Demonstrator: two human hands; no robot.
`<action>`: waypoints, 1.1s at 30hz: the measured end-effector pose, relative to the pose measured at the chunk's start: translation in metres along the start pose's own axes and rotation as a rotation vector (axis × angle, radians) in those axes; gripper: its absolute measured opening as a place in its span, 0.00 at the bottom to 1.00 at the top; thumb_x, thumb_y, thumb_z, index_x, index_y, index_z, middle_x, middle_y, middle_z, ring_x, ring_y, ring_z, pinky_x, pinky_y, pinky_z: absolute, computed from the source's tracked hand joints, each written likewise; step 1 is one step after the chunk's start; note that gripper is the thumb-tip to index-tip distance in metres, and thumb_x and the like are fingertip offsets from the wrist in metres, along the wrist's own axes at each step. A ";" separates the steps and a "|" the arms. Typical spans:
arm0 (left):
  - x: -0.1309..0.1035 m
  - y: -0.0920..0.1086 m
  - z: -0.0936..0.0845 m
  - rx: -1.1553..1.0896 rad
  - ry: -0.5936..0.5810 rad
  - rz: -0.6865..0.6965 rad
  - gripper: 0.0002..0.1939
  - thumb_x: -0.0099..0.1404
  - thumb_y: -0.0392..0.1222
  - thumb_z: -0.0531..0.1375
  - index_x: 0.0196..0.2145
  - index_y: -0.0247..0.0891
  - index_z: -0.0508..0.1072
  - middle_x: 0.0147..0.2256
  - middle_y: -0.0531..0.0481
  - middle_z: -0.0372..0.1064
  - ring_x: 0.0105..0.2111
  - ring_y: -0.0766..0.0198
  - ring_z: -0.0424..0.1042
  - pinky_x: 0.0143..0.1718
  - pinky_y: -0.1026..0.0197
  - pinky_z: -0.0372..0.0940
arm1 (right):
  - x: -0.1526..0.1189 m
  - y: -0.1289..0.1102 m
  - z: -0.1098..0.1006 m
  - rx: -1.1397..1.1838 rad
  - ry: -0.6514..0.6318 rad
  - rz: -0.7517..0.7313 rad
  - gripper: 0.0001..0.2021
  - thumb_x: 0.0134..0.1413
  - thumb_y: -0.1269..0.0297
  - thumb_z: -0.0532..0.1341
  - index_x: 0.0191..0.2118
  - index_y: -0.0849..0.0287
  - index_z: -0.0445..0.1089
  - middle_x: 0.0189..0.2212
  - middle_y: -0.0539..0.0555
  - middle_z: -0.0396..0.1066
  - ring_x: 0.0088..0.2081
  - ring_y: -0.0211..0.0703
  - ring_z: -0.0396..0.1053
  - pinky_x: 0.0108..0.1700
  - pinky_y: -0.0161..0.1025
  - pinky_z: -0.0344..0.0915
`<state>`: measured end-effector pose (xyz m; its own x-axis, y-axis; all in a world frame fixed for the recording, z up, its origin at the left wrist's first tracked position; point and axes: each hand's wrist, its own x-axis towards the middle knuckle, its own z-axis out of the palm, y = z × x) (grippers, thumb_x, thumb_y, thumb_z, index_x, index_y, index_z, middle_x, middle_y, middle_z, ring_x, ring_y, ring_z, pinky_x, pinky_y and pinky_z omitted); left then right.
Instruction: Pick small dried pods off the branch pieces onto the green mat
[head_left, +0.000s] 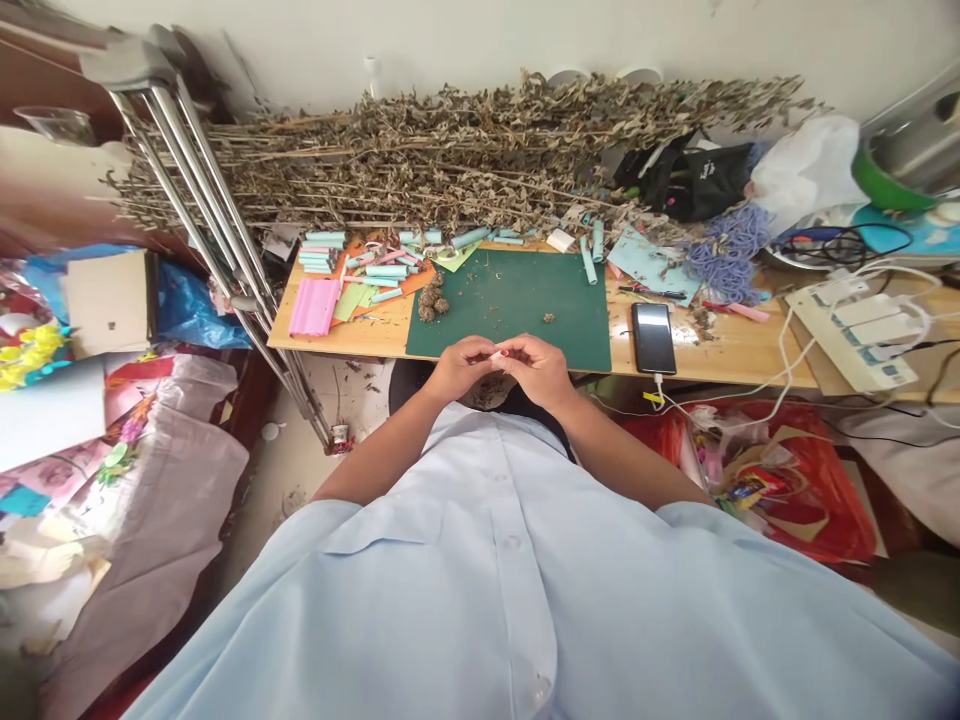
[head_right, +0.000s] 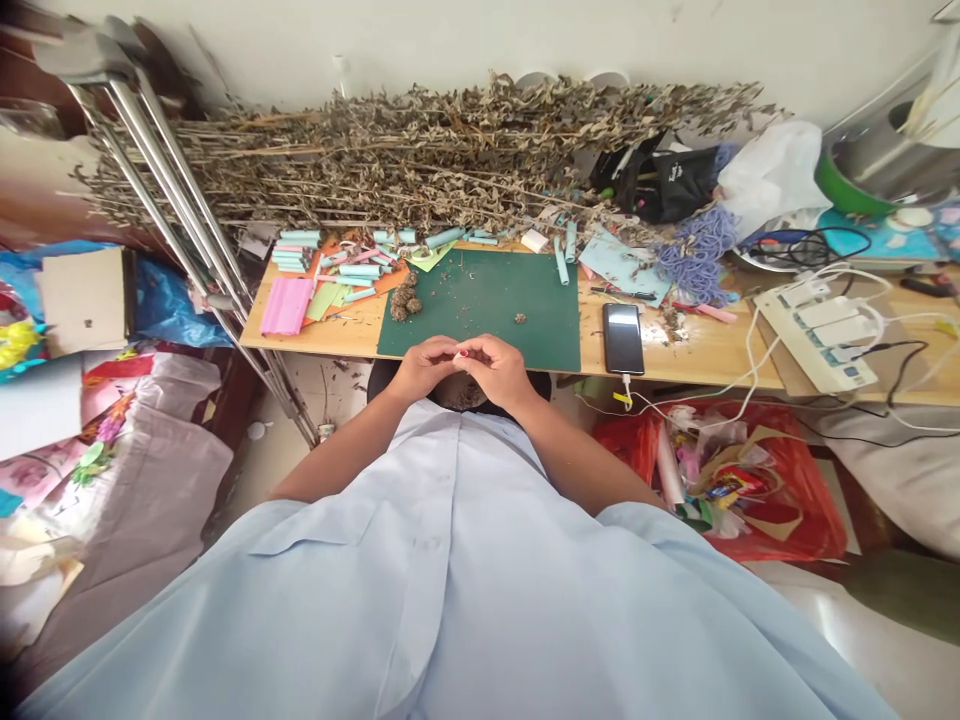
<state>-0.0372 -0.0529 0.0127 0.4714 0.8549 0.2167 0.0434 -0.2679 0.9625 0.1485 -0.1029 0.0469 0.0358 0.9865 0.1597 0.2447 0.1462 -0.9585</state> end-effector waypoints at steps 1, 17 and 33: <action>0.001 0.000 0.001 0.029 -0.002 0.026 0.18 0.67 0.57 0.69 0.42 0.39 0.84 0.44 0.43 0.79 0.45 0.59 0.77 0.49 0.56 0.72 | 0.000 -0.001 0.000 -0.031 -0.002 -0.018 0.15 0.58 0.45 0.69 0.39 0.51 0.80 0.36 0.52 0.79 0.38 0.46 0.75 0.44 0.46 0.75; 0.012 -0.016 0.005 0.240 0.022 0.162 0.15 0.72 0.54 0.64 0.41 0.41 0.84 0.39 0.44 0.81 0.43 0.57 0.76 0.52 0.52 0.70 | 0.000 0.021 0.002 -0.060 0.024 -0.039 0.15 0.58 0.48 0.69 0.46 0.50 0.79 0.37 0.52 0.77 0.36 0.45 0.73 0.43 0.45 0.73; 0.042 -0.055 0.004 0.218 0.169 -0.059 0.10 0.65 0.45 0.68 0.41 0.37 0.82 0.39 0.45 0.81 0.37 0.60 0.79 0.45 0.57 0.74 | 0.064 0.091 -0.075 -0.921 0.133 0.094 0.20 0.65 0.52 0.62 0.53 0.60 0.78 0.47 0.65 0.76 0.44 0.58 0.73 0.48 0.51 0.70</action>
<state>-0.0168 -0.0042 -0.0322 0.3096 0.9289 0.2034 0.2635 -0.2893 0.9202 0.2453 -0.0316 -0.0122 0.1913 0.9665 0.1709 0.9046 -0.1061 -0.4128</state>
